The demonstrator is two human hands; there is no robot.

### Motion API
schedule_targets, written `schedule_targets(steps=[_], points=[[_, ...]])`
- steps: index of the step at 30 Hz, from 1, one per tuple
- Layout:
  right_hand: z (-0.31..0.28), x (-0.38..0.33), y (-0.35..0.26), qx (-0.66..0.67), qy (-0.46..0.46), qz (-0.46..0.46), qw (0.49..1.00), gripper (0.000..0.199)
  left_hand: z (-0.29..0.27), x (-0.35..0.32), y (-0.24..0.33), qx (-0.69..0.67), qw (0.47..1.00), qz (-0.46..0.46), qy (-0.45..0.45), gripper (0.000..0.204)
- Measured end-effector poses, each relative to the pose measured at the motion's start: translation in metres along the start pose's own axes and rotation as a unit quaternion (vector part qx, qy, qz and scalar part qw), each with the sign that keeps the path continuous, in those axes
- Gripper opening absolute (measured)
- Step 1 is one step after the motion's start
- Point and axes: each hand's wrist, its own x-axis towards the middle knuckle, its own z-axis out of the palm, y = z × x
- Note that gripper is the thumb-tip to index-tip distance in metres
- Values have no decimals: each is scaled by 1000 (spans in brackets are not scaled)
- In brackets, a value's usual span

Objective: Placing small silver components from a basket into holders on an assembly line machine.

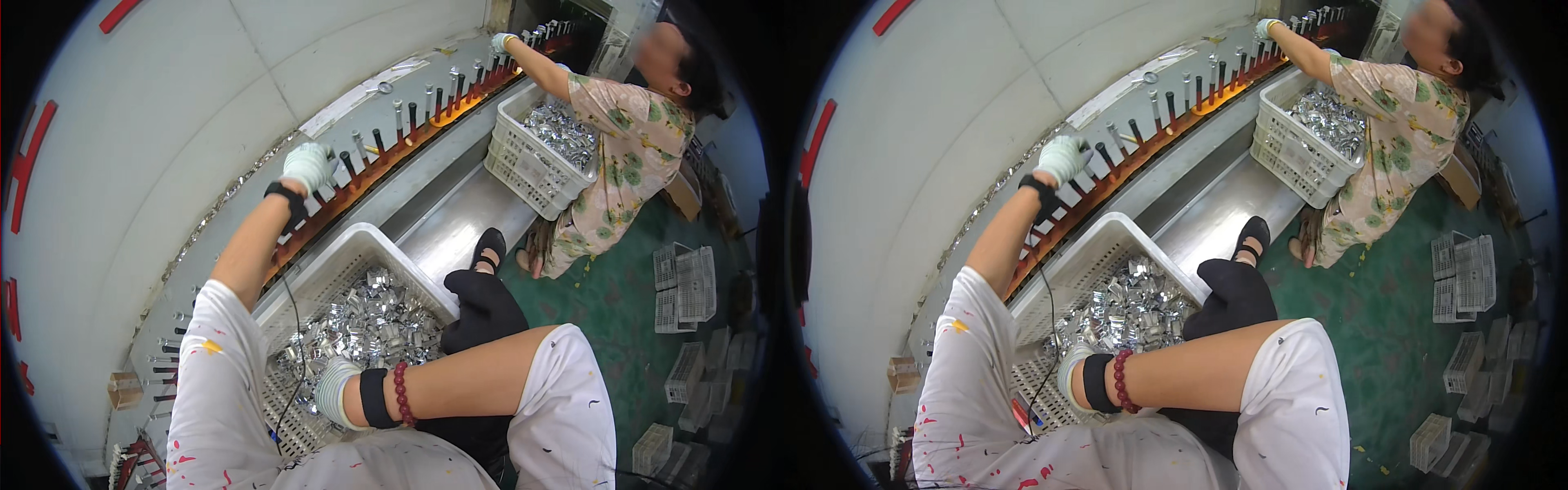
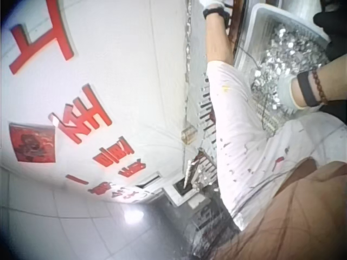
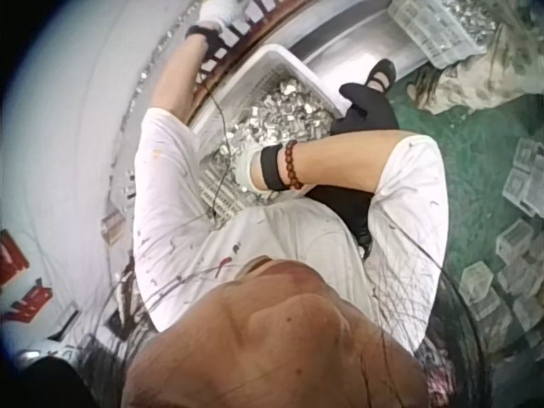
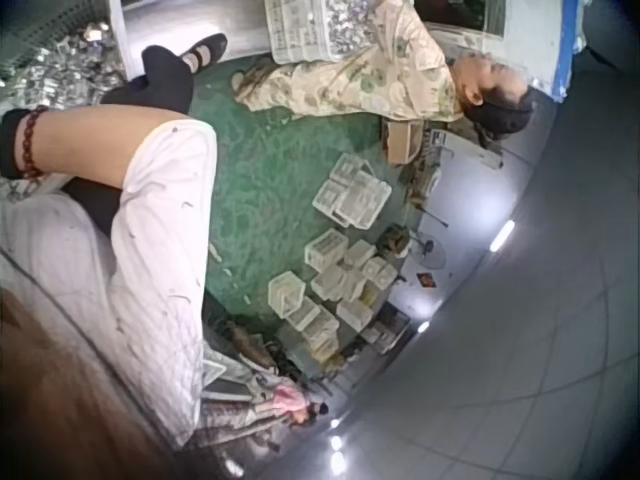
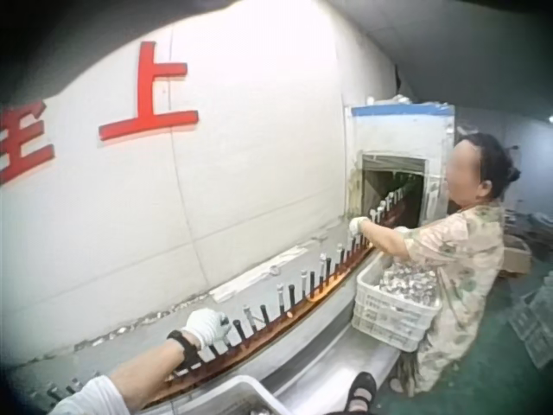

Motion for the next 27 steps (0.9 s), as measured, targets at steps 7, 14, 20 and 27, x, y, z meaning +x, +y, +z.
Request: schedule_targets(steps=[7,14,20,27], points=[[-9,-5,-1,-6,28,-19,999,23,-38,-139,74,-129,966,219,-35,36],[-9,4,3,-33,28,-4,999,25,2,-242,3,-185,977,-16,105,22],[-30,-46,35,-24,132,-47,990,17,53,-340,-104,-81,924,-372,-25,48],[-59,-69,139,114,120,14,986,24,42,-329,-90,-92,921,-376,-50,39]])
